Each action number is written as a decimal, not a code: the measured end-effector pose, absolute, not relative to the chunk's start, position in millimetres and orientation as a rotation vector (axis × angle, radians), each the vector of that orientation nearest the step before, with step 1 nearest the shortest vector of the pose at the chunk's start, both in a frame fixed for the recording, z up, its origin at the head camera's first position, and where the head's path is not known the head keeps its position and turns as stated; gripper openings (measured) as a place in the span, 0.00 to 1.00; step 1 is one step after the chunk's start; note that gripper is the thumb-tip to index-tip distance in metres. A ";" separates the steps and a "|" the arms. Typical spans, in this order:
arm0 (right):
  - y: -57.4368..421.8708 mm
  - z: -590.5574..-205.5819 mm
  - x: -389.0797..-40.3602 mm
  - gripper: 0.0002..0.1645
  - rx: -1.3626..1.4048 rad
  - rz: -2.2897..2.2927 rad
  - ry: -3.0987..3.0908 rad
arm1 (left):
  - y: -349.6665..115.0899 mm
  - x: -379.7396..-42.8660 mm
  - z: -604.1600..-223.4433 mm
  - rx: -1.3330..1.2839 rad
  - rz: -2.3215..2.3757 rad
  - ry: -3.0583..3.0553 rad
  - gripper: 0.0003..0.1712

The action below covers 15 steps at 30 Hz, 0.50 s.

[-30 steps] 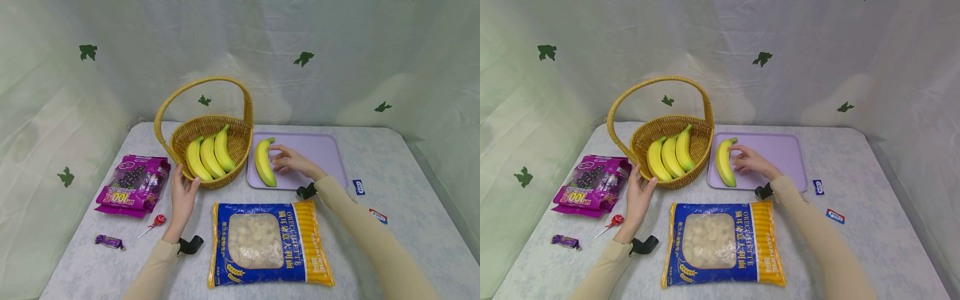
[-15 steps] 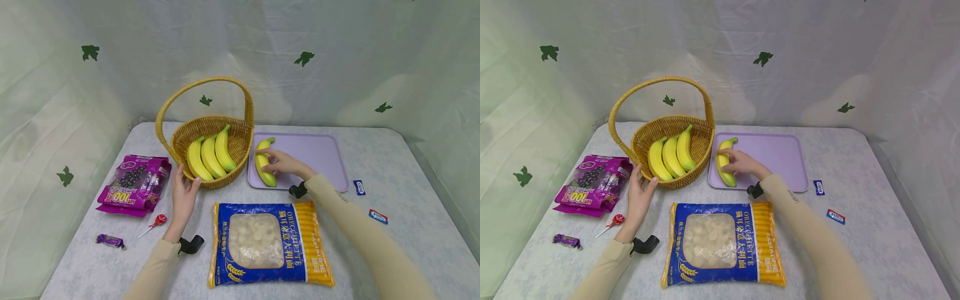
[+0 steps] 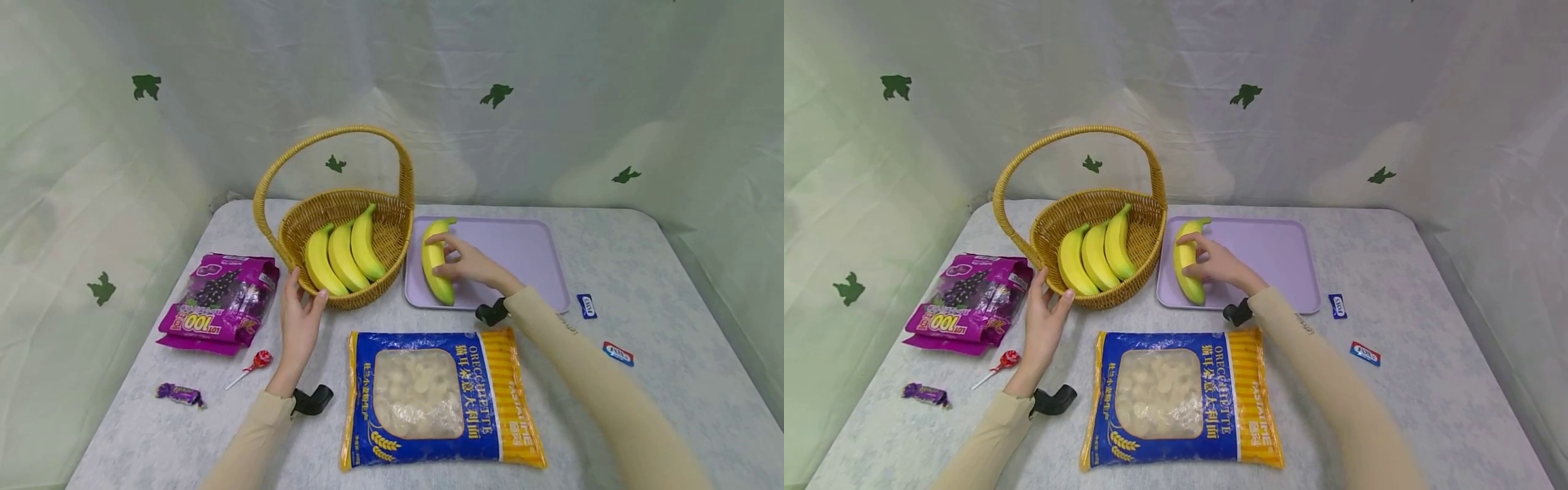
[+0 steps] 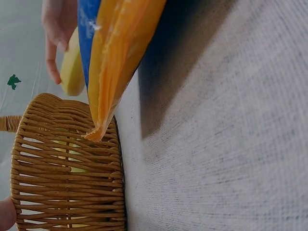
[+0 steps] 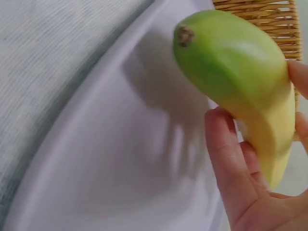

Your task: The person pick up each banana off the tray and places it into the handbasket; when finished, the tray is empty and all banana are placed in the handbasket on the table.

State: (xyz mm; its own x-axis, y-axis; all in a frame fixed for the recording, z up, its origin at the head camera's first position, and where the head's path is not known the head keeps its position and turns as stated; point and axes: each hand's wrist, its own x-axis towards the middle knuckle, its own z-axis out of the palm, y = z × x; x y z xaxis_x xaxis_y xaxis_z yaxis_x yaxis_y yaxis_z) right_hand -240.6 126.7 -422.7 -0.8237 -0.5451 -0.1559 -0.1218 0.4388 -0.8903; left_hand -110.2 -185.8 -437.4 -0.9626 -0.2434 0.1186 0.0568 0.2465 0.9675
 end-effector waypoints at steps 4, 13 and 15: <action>123.8 -413.8 -240.9 0.37 -0.581 -1.418 2.216 | -186.1 -110.4 -439.4 0.164 -1.767 -2.270 0.39; 104.3 -386.4 -236.3 0.35 -0.733 -1.401 2.202 | -178.4 -103.4 -418.0 0.177 -1.798 -2.282 0.38; 97.6 -382.1 -237.1 0.34 -0.757 -1.383 2.181 | -174.5 -99.9 -408.5 0.180 -1.804 -2.285 0.38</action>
State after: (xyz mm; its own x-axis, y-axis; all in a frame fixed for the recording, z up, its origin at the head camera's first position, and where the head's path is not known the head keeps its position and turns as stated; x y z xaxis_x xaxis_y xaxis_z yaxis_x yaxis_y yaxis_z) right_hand -237.1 97.6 -382.1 -0.7498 -0.6571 -0.0782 -0.2094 0.3477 -0.9139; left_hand -99.9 -174.5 -408.5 -0.9674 -0.2330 0.0992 0.0424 0.2372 0.9705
